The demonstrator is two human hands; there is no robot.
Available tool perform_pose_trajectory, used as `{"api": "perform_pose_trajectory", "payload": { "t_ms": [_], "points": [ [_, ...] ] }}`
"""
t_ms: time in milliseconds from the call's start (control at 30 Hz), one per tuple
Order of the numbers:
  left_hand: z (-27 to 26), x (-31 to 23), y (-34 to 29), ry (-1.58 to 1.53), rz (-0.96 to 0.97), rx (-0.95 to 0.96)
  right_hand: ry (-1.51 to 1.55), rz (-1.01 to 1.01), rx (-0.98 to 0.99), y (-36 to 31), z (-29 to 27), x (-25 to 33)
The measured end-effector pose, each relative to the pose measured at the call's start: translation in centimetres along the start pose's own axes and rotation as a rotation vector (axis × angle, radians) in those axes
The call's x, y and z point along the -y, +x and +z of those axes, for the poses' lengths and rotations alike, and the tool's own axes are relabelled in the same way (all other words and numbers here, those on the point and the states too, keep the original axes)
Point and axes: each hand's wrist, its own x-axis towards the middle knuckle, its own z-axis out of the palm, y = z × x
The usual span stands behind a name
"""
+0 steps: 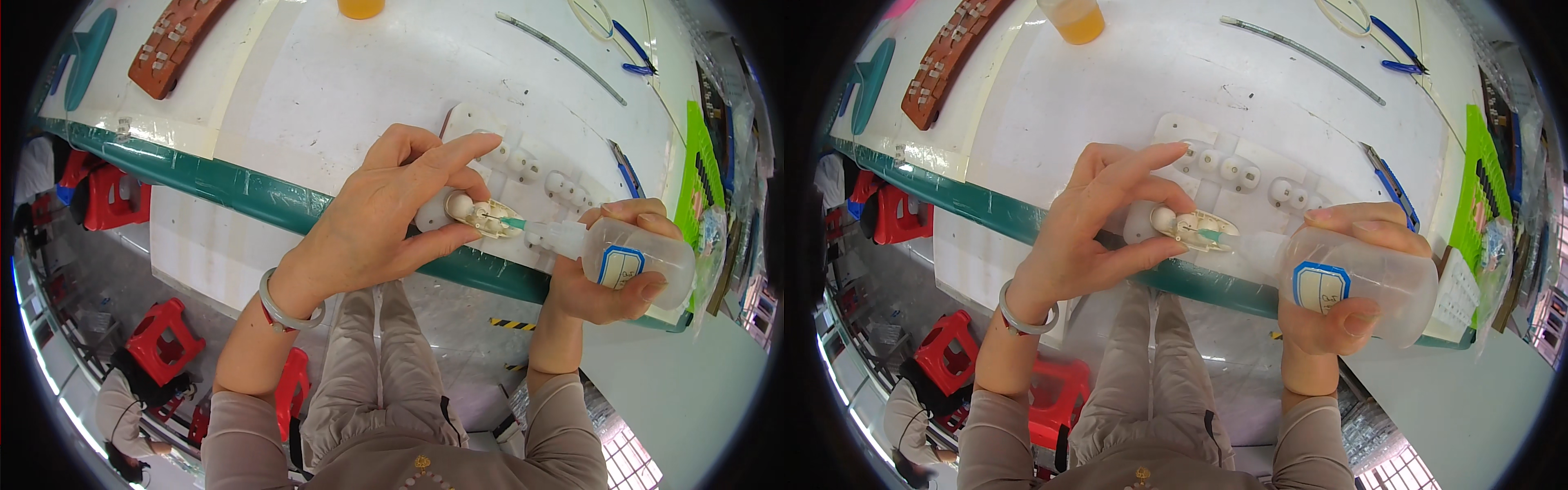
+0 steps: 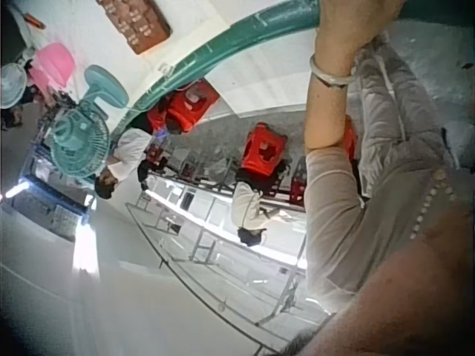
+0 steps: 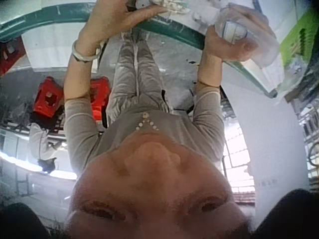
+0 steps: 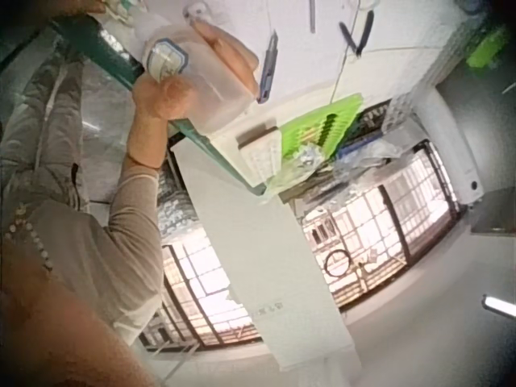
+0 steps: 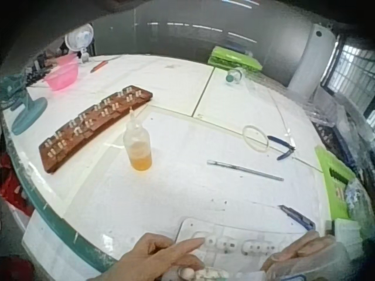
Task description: The person assembles small white plastic electronic components by inserting red and white parts into them. They use a screwdriver to tighten screws and apply glue from a bottle to secure the components. The person then places the assembled units into clear plastic packaging trays on a green workbench.
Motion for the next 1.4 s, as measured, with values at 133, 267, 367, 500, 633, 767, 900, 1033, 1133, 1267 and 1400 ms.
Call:
{"api": "perform_pose_trajectory", "payload": {
  "t_ms": [133, 267, 367, 500, 633, 767, 900, 1033, 1133, 1267, 1400],
  "points": [
    [0.1, 0.0, 0.0, 0.006, 0.005, 0.001, -0.031, -0.003, -0.004, 0.0, -0.1, -0.2],
    [0.1, 0.0, 0.0, 0.0, 0.002, -0.003, -0.039, 0.005, -0.001, 0.0, 0.0, -0.1],
    [0.1, 0.0, 0.0, 0.002, 0.007, -0.002, 0.064, 0.056, -0.069, 0.1, 0.0, 0.1],
    [0.0, -0.2, 0.0, -0.004, -0.025, 0.02, 0.175, 0.16, -0.218, 0.1, -0.4, 0.0],
    [0.0, 0.0, 0.1, -0.002, -0.005, 0.022, 0.119, 0.19, -0.224, 0.3, -0.3, 0.3],
    [0.0, -0.1, 0.0, 0.01, 0.003, 0.024, 0.104, 0.17, -0.204, 0.4, -0.2, 0.3],
    [-0.1, -0.1, 0.1, 0.001, 0.004, 0.033, 0.04, 0.14, -0.171, 0.5, -0.6, -0.1],
    [-0.1, -0.1, 0.2, 0.001, -0.003, 0.037, -0.069, 0.14, -0.152, 0.4, -0.2, 0.0],
    [-0.1, -0.1, 0.3, 0.007, -0.01, 0.039, -0.053, 0.148, -0.165, 0.5, -0.2, -0.1],
    [-0.4, -0.5, 0.2, 0.001, -0.007, 0.066, 0.192, 0.232, -0.2, 0.1, -1.4, -0.1],
    [-1.0, -0.8, 0.4, -0.134, 0.013, -0.04, 0.666, 0.274, -0.147, 1.0, -1.9, 0.0]
  ]
}}
